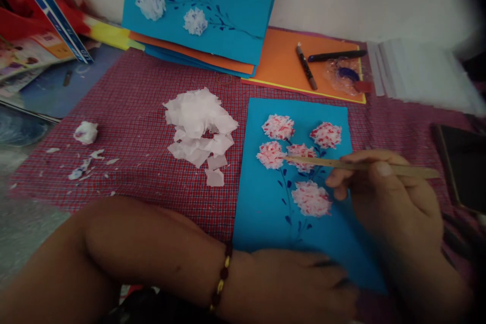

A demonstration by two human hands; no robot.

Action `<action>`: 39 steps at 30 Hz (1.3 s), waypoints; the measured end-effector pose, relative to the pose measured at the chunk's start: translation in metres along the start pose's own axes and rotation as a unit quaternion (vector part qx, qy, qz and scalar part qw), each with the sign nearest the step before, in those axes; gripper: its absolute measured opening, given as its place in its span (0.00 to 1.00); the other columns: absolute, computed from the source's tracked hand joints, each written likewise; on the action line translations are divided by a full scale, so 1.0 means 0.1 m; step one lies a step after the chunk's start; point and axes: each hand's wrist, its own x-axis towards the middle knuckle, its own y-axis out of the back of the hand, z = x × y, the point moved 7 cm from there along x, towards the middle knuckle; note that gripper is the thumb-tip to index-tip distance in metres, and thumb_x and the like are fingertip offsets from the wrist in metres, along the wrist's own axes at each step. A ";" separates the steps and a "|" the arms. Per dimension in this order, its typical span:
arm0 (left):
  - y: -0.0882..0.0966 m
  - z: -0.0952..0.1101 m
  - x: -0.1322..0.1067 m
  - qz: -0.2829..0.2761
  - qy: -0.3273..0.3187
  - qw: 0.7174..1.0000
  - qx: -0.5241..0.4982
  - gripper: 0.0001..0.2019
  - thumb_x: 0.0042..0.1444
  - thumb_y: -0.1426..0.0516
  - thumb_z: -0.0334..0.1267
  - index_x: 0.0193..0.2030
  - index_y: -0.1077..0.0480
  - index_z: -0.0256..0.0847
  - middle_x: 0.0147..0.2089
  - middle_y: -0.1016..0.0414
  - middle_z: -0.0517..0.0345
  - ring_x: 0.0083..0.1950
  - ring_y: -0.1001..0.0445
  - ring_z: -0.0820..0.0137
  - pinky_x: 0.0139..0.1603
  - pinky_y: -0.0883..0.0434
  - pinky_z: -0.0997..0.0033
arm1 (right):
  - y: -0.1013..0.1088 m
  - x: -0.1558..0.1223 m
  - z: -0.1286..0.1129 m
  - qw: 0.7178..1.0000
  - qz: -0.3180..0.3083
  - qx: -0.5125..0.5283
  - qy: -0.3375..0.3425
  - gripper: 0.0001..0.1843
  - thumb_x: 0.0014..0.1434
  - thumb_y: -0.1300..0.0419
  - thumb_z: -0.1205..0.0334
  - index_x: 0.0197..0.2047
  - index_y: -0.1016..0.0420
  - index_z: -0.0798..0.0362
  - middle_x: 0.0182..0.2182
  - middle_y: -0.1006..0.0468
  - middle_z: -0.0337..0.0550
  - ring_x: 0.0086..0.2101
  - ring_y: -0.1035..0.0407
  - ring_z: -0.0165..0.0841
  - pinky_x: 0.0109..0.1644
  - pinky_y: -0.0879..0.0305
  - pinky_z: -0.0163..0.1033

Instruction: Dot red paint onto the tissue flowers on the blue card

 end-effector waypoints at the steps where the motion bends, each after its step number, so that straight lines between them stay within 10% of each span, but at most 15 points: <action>1: 0.00 0.00 0.00 0.000 -0.002 1.000 0.000 0.13 0.64 0.52 0.35 0.43 0.26 0.43 0.52 0.27 0.54 0.54 0.31 0.70 0.53 0.33 0.73 | -0.01 -0.01 0.00 1.000 -0.007 -0.015 -0.001 0.11 0.65 0.50 0.58 0.42 0.26 0.49 0.28 0.23 0.40 0.24 0.30 0.31 0.24 0.34 0.39; 8: 0.00 0.00 0.01 0.016 0.003 1.000 0.006 0.12 0.63 0.51 0.35 0.41 0.25 0.43 0.52 0.27 0.53 0.53 0.30 0.70 0.51 0.33 0.74 | -0.07 -0.04 -0.02 0.996 -0.032 -0.089 0.007 0.12 0.65 0.50 0.58 0.44 0.25 0.47 0.32 0.22 0.39 0.25 0.30 0.29 0.26 0.31 0.38; 14: 0.04 -0.01 -0.01 0.001 -0.006 1.000 0.009 0.14 0.64 0.53 0.34 0.42 0.26 0.44 0.53 0.28 0.54 0.55 0.31 0.70 0.54 0.34 0.73 | 0.12 0.00 -0.12 0.998 0.060 0.008 0.028 0.11 0.63 0.48 0.60 0.37 0.25 0.51 0.23 0.25 0.40 0.24 0.31 0.32 0.24 0.36 0.39; 26: -0.04 0.01 0.05 -0.045 0.003 0.999 -0.013 0.16 0.66 0.55 0.33 0.53 0.31 0.35 0.59 0.33 0.51 0.58 0.34 0.68 0.58 0.37 0.70 | 0.39 0.03 -0.27 0.964 0.190 -0.149 0.112 0.15 0.65 0.49 0.55 0.30 0.30 0.52 0.15 0.33 0.33 0.17 0.37 0.27 0.20 0.43 0.36; 39: -0.05 0.01 0.05 -0.042 0.002 0.999 -0.020 0.15 0.65 0.52 0.34 0.53 0.30 0.35 0.59 0.33 0.50 0.59 0.34 0.68 0.58 0.36 0.70 | 0.31 0.05 -0.22 0.973 0.122 -0.172 0.091 0.15 0.66 0.51 0.56 0.33 0.30 0.52 0.17 0.30 0.33 0.18 0.37 0.25 0.21 0.44 0.33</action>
